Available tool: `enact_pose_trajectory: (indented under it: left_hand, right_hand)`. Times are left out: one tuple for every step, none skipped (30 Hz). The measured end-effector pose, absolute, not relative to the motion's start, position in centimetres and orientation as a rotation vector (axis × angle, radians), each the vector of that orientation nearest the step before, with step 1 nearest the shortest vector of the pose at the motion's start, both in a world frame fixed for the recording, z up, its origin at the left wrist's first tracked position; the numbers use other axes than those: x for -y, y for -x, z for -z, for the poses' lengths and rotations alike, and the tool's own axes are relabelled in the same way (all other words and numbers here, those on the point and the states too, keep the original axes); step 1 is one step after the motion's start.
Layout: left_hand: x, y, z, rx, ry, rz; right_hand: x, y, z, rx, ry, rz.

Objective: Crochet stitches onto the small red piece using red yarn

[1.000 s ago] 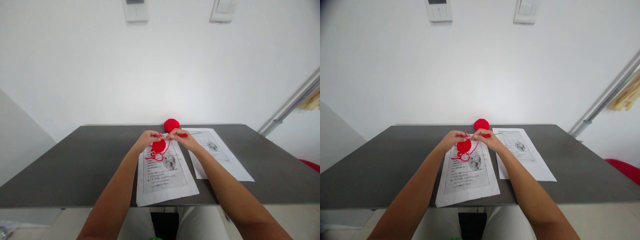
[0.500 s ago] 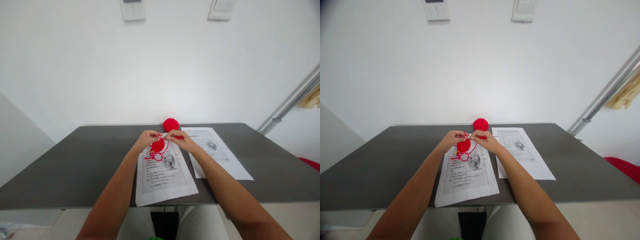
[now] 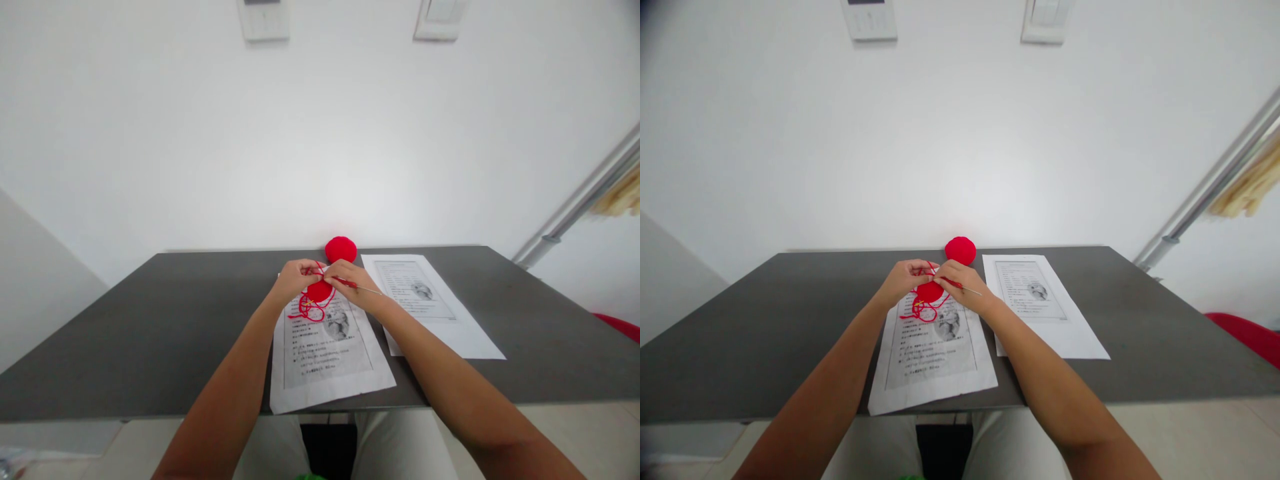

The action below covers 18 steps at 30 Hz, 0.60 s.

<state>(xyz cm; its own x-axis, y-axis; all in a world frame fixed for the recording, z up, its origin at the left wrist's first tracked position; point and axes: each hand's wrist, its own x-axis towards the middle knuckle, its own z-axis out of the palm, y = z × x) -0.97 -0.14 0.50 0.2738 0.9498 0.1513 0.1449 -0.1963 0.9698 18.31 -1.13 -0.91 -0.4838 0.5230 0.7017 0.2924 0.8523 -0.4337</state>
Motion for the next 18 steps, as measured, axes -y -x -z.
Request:
enact_pose_trajectory:
  left_hand:
    - [0.2,0.9,-0.6,-1.034,-1.56,-1.05]
    - [0.2,0.9,-0.6,-1.03,-1.538,-1.057]
    - [0.2,0.9,-0.7,-1.03,-1.515,-1.069]
    - [0.2,0.9,-0.7,-1.033,-1.49,-1.082]
    - [0.1,0.9,-0.6,-1.036,-1.467,-1.095]
    - [0.1,0.9,-0.5,-1.034,-1.442,-1.105]
    - [0.0,0.9,-0.4,-1.028,-1.413,-1.11]
    - [-0.1,0.9,-0.3,-1.014,-1.377,-1.11]
    - [-0.1,0.8,-0.2,-0.99,-1.334,-1.106]
    - [-0.1,0.7,-0.2,-0.958,-1.283,-1.098]
    - [-0.1,0.6,-0.1,-0.922,-1.227,-1.087]
    - [0.0,0.5,-0.1,-0.886,-1.17,-1.075]
    - [0.0,0.5,-0.1,-0.852,-1.116,-1.061]
    - [0.1,0.4,-0.1,-0.821,-1.069,-1.048]
    - [0.2,0.3,-0.2,-0.795,-1.027,-1.037]
    - [0.2,0.2,-0.2,-0.774,-0.99,-1.03]
    - [0.3,0.1,-0.2,-0.757,-0.958,-1.026]
    - [0.3,0.0,-0.2,-0.744,-0.928,-1.028]
  right_hand:
    - [1.1,-18.3,1.0,2.108,0.597,-0.281]
    - [1.0,-18.3,1.1,2.106,0.602,-0.249]
    - [0.9,-18.4,1.1,2.106,0.604,-0.223]
    - [0.9,-18.4,1.2,2.109,0.6,-0.205]
    - [0.8,-18.4,1.3,2.114,0.589,-0.194]
    - [0.8,-18.4,1.4,2.122,0.575,-0.187]
    - [0.7,-18.5,1.5,2.127,0.56,-0.179]
    - [0.7,-18.5,1.5,2.128,0.548,-0.17]
    - [0.7,-18.5,1.5,2.126,0.54,-0.159]
    - [0.7,-18.6,1.5,2.123,0.533,-0.147]
    - [0.7,-18.6,1.5,2.122,0.527,-0.132]
    - [0.7,-18.6,1.5,2.121,0.522,-0.116]
    - [0.7,-18.7,1.5,2.121,0.518,-0.097]
    - [0.7,-18.7,1.6,2.122,0.516,-0.077]
    - [0.7,-18.7,1.6,2.125,0.518,-0.052]
    - [0.7,-18.7,1.7,2.129,0.525,-0.025]
    - [0.7,-18.6,1.9,2.136,0.542,0.001]
    - [0.6,-18.6,2.1,2.143,0.571,0.028]
